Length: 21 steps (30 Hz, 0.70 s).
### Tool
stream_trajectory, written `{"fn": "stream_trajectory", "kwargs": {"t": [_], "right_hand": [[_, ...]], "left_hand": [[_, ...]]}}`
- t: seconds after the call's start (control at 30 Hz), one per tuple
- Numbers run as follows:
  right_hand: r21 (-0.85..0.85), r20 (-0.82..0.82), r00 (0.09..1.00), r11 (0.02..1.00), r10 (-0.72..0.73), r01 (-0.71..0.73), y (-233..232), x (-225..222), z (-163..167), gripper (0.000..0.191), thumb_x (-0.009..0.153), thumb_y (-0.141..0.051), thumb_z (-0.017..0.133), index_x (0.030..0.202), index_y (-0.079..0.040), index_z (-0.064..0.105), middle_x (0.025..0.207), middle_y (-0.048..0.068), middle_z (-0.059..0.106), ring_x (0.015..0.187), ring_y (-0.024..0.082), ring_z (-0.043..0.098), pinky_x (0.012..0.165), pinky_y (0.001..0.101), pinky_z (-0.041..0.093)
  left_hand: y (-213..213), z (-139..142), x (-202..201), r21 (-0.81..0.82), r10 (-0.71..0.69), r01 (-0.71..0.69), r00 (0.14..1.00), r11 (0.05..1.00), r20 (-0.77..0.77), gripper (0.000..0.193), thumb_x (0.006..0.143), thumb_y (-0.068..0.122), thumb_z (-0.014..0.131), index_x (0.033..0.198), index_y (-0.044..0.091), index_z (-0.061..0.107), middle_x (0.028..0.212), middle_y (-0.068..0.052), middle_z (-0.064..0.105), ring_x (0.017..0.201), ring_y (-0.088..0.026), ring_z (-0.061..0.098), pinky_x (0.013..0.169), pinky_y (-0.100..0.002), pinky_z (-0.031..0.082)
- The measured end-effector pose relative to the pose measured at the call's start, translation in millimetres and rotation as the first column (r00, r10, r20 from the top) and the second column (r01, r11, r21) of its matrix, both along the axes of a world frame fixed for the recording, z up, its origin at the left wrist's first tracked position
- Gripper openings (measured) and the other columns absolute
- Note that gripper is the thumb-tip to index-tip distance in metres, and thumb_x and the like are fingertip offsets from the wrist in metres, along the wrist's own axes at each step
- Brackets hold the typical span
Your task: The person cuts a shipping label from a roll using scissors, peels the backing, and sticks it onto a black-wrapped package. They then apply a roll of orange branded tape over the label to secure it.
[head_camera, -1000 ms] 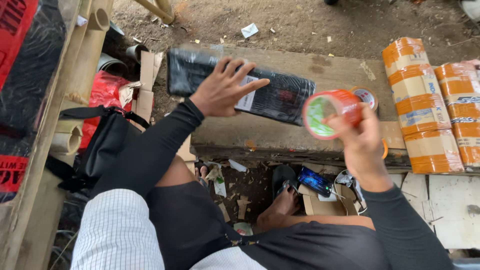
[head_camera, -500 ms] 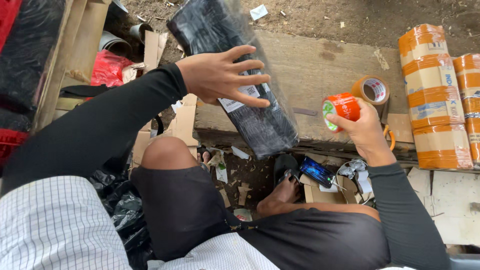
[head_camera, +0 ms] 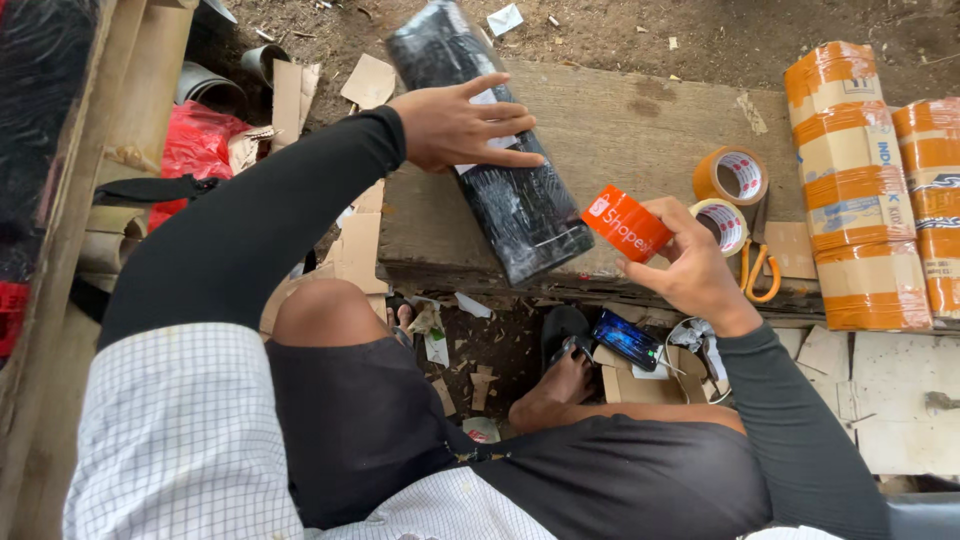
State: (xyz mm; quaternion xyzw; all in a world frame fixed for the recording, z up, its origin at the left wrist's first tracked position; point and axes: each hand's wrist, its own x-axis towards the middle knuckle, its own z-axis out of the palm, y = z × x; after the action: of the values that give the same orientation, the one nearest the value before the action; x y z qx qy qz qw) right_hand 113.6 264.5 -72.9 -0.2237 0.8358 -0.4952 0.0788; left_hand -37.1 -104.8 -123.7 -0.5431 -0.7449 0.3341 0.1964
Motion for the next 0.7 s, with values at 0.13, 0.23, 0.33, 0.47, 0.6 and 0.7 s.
{"fn": "stream_trajectory", "kwargs": {"t": [0.13, 0.23, 0.33, 0.47, 0.6, 0.7], "right_hand": [[-0.009, 0.097, 0.991, 0.995, -0.095, 0.096, 4.3, -7.8, -6.0, 0.047, 0.084, -0.007, 0.079, 0.126, -0.001, 0.058, 0.112, 0.003, 0.062, 0.101, 0.008, 0.064, 0.084, 0.0259, 0.060], [-0.052, 0.084, 0.984, 0.986, -0.156, 0.161, 11.2, -16.0, -14.9, 0.038, 0.091, -0.009, 0.079, 0.123, 0.001, 0.060, 0.109, 0.004, 0.068, 0.096, 0.009, 0.066, 0.080, 0.0258, 0.058], [-0.153, 0.358, 0.885, 0.916, -0.298, 0.370, 15.2, -23.3, -24.2, 0.039, 0.089, -0.016, 0.076, 0.123, -0.003, 0.062, 0.106, 0.001, 0.070, 0.089, 0.009, 0.068, 0.073, 0.0249, 0.060], [0.107, 0.431, 0.852, 0.955, -0.296, 0.278, 10.0, -15.4, -36.5, 0.037, 0.086, -0.016, 0.076, 0.121, -0.006, 0.066, 0.098, 0.002, 0.070, 0.081, 0.012, 0.065, 0.069, 0.0275, 0.054], [0.015, 0.361, 0.920, 0.988, -0.151, 0.156, -1.9, 8.5, -45.8, 0.035, 0.085, -0.012, 0.076, 0.116, -0.002, 0.066, 0.097, 0.000, 0.069, 0.084, 0.008, 0.062, 0.076, 0.0262, 0.052], [0.040, 0.279, 0.951, 0.991, -0.131, 0.124, -2.0, 18.4, -42.5, 0.035, 0.084, -0.013, 0.078, 0.115, -0.002, 0.066, 0.096, 0.001, 0.070, 0.084, 0.009, 0.063, 0.079, 0.0268, 0.052]], "left_hand": [[34.9, -20.0, -9.5, 0.184, 0.073, -0.095, 0.990, 0.978, 0.119, 0.090, 0.102, 0.036, 0.057, 0.170, 0.045, -0.002, 0.168, -0.002, 0.024, 0.153, -0.026, 0.030, 0.123, -0.067, 0.011], [69.4, -16.2, 9.8, 0.196, 0.424, -0.509, 0.834, 0.838, 0.352, 0.080, 0.105, 0.044, 0.053, 0.163, 0.040, -0.002, 0.167, -0.022, 0.011, 0.144, -0.056, 0.021, 0.105, -0.083, 0.016], [108.6, 5.1, 30.9, 0.038, 0.557, -0.923, 0.263, 0.383, 0.787, 0.094, 0.096, 0.070, 0.048, 0.160, 0.035, -0.012, 0.168, -0.032, -0.007, 0.135, -0.075, 0.021, 0.097, -0.085, 0.032], [147.7, 30.5, 61.5, 0.053, 0.504, -0.994, 0.096, 0.099, 0.858, 0.124, 0.080, 0.090, 0.058, 0.162, 0.035, -0.016, 0.169, -0.031, -0.014, 0.132, -0.081, 0.017, 0.093, -0.082, 0.042], [157.1, 22.0, 105.0, 0.315, 0.435, -0.938, 0.227, -0.144, 0.872, 0.146, 0.060, 0.093, 0.072, 0.160, 0.033, -0.017, 0.165, -0.030, -0.019, 0.140, -0.075, 0.013, 0.088, -0.081, 0.044], [154.0, 4.6, 123.4, 0.381, 0.418, -0.889, 0.253, -0.256, 0.872, 0.149, 0.055, 0.094, 0.073, 0.158, 0.034, -0.016, 0.163, -0.030, -0.021, 0.142, -0.073, 0.015, 0.085, -0.082, 0.046]]}}
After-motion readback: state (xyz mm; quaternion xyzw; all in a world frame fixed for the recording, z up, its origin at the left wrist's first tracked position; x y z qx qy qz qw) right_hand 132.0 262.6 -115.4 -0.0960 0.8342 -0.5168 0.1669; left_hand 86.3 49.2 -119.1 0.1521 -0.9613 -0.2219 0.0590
